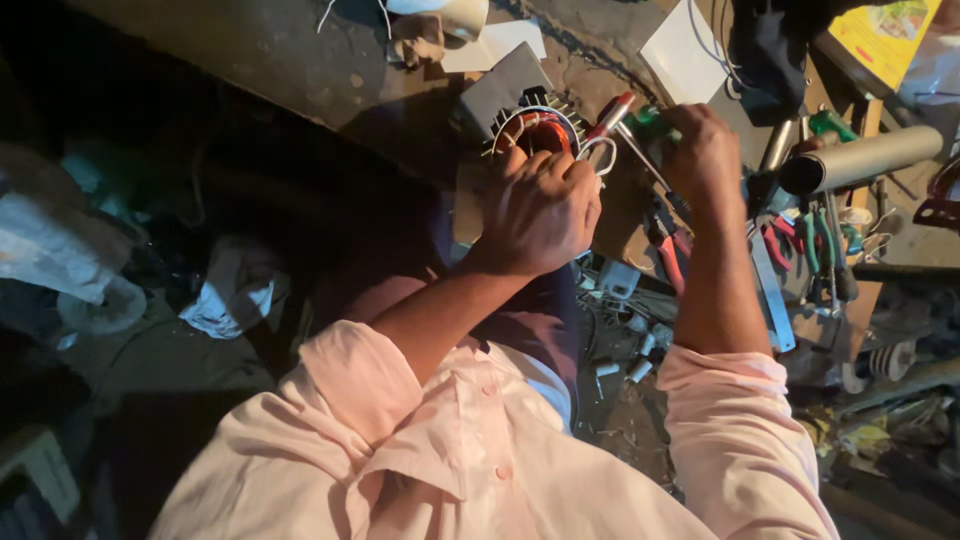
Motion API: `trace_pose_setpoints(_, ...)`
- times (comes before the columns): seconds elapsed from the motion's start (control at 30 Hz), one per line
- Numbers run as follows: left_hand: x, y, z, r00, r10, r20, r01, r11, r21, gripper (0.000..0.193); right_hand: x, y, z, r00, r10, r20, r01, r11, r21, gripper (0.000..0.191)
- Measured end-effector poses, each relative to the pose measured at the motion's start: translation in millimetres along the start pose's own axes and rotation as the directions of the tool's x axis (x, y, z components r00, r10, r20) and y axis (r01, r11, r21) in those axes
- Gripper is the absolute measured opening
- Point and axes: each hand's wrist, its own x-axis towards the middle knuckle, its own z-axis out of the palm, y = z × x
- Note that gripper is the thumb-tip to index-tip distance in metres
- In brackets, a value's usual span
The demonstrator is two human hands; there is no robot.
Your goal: The person sits at a cluttered workbench and winds copper wire by hand through the slots of a motor stator, threading and pressing the wire into place around the coil. They occasionally pick up a hammer to tap the windings and continue feeding the wire around the stator.
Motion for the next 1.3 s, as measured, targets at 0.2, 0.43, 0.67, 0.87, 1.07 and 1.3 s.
trace_pose_setpoints(0.2, -4, -5, 9, 0.999, -0.026, -0.033, 0.026, 1.0, 0.004, 0.02, -11, 70, -67, 0.885, 0.146, -0.443, 0.02, 0.937, 0.348, 0.017)
trace_pose_setpoints(0.43, -1, -3, 0, 0.996, 0.03, -0.087, -0.028, 0.999, 0.019, 0.018, -49, 55, -91, 0.83, 0.372, -0.415, 0.438, 0.024, 0.898, 0.036)
trace_pose_setpoints(0.67, 0, -4, -5, 0.996, 0.048, -0.075, -0.047, 0.999, 0.016, 0.019, -9, -52, -89, 0.927, 0.137, -0.349, 0.372, -0.224, 0.901, 0.03)
trace_pose_setpoints(0.87, 0, -4, -9, 0.998, 0.044, -0.05, -0.044, 0.999, -0.002, 0.02, 12, -90, -96, 0.93, -0.018, -0.368, 0.364, -0.107, 0.925, 0.033)
trace_pose_setpoints(1.07, -2, -5, -4, 0.999, 0.028, -0.02, -0.028, 0.999, -0.026, 0.02, 18, -82, -89, 0.94, -0.06, -0.336, 0.32, -0.183, 0.929, 0.029)
trace_pose_setpoints(1.3, -4, -4, 1, 0.995, 0.021, -0.102, -0.026, 0.999, -0.047, 0.018, 47, -68, -67, 0.935, -0.092, -0.343, 0.326, -0.158, 0.932, 0.037)
